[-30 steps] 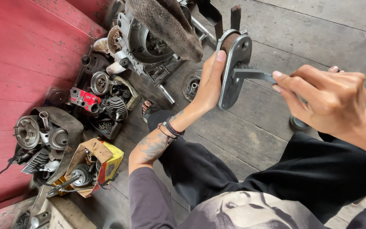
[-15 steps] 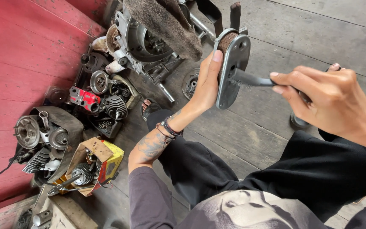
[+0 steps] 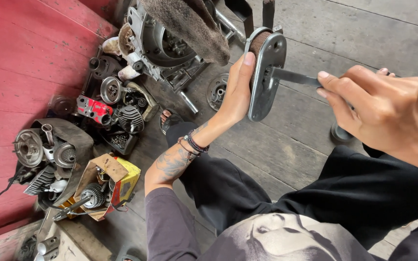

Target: Cleaning a metal engine component using a wire brush to remove dirt and debris

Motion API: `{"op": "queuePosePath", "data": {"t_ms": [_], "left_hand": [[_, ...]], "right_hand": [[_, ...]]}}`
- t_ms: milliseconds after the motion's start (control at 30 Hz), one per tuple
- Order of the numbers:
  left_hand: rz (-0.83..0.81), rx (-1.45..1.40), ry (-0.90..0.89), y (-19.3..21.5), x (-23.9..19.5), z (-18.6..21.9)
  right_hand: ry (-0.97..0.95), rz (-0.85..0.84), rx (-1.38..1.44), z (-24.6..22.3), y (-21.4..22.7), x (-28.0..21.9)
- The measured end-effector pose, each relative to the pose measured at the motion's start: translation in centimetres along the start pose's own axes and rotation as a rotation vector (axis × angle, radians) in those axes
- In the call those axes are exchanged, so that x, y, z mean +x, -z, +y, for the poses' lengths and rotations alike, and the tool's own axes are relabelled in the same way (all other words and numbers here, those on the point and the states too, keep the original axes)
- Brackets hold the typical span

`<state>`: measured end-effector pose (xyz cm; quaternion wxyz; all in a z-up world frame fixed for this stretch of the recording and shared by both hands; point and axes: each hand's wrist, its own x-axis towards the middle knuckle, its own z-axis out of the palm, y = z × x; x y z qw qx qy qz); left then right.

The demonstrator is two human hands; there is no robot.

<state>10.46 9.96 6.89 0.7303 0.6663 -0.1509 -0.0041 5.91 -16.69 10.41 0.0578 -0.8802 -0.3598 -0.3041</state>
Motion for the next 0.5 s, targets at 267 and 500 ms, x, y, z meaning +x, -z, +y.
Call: {"op": "queuePosePath", "data": {"t_ms": [267,500], "left_hand": [[0.006,0.030,0.011,0.0,0.3,0.7],[0.010,0.059,-0.023,0.0,0.3,0.1]], "right_hand": [[0.006,0.050,0.014,0.0,-0.3,0.6],[-0.044,0.007,0.159,0.0,-0.1,1.3]]}}
